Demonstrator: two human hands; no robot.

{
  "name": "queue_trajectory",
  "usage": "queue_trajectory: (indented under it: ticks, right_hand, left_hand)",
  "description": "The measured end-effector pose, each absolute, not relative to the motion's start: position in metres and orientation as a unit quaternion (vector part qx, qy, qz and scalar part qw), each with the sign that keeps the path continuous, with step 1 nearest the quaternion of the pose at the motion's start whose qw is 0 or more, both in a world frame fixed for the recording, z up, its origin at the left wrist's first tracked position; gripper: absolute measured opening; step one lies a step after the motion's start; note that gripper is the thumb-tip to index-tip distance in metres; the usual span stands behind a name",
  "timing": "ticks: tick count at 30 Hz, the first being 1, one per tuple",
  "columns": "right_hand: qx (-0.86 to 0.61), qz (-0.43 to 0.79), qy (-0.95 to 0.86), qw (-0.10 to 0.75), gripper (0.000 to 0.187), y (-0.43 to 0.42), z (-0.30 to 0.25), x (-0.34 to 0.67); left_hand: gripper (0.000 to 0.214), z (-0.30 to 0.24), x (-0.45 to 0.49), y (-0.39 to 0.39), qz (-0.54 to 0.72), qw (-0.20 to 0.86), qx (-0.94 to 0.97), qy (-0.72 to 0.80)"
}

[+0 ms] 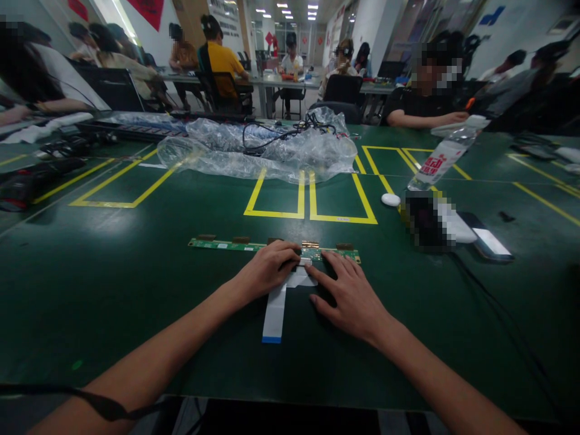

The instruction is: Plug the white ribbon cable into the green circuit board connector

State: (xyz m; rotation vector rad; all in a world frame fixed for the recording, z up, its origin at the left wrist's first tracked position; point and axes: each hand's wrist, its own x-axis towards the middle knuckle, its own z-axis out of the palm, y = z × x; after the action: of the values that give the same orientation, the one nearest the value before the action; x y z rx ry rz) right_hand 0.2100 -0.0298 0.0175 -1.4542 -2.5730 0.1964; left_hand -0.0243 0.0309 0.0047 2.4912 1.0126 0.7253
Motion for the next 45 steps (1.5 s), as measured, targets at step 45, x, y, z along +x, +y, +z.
queue_trajectory:
  ticks: [45]
  right_hand:
    - [-0.485,0.039,-0.866,0.111,0.049,-0.0229,0.0146,0.2126]
  left_hand:
    - [0.016,0.0024,-0.0252,0.0317,0.258,0.195,0.872,0.367]
